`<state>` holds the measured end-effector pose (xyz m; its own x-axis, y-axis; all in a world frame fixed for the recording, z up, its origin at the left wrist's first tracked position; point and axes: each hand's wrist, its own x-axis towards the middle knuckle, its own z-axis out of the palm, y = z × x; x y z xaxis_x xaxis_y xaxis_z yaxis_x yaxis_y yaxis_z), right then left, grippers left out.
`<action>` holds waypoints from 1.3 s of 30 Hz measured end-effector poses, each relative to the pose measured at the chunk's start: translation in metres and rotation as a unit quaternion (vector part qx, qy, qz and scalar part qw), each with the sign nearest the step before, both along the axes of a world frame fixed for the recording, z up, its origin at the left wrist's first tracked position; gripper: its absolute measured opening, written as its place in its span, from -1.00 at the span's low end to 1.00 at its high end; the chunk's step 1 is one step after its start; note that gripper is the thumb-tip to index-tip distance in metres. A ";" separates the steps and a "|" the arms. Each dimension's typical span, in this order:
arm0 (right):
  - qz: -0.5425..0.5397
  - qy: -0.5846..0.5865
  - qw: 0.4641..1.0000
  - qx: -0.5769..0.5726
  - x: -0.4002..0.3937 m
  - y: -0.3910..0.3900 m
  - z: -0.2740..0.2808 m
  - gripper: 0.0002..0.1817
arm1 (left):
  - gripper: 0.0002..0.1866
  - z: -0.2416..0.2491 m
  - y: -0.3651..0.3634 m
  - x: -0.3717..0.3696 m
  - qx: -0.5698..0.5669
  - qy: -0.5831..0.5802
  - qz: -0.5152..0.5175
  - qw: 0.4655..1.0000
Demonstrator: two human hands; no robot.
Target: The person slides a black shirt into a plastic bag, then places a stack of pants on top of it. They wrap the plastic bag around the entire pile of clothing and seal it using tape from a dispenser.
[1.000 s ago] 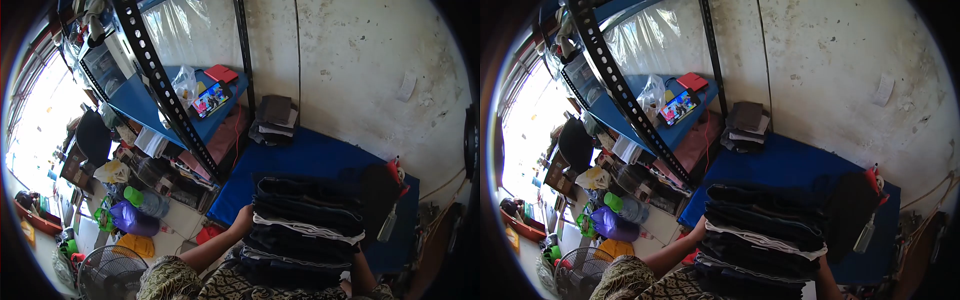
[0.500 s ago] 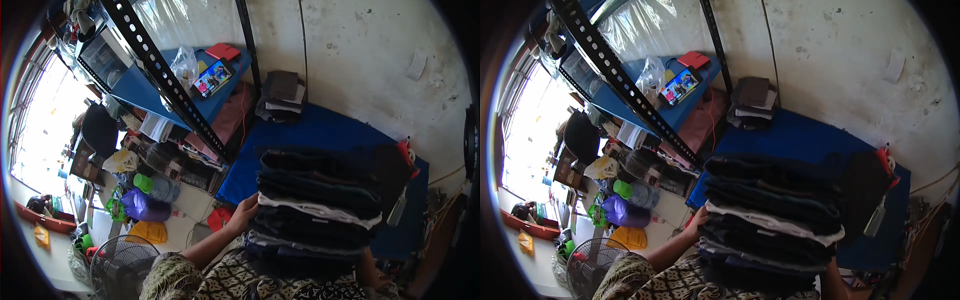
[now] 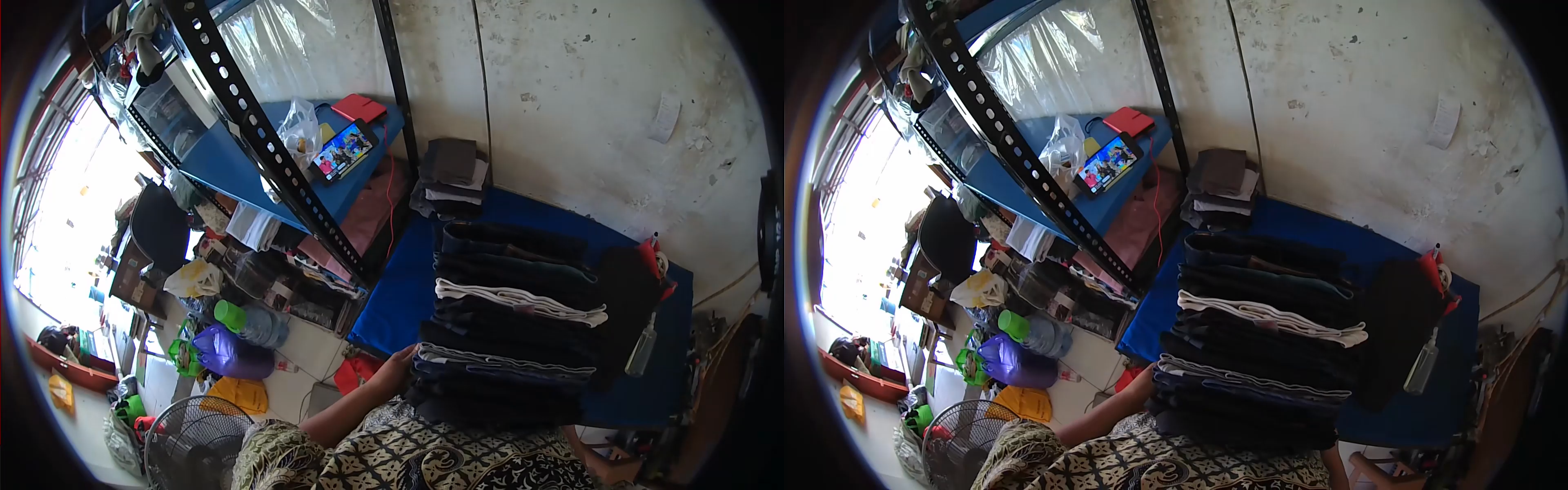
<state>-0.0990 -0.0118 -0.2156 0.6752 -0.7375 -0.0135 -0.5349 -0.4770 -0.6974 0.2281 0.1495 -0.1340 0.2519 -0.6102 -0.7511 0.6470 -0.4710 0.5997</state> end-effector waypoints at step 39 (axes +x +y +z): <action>-0.133 -0.346 0.915 0.161 0.067 -0.108 0.124 -0.53 | -0.51 0.010 -0.104 0.121 -0.127 -0.569 -0.167 0.795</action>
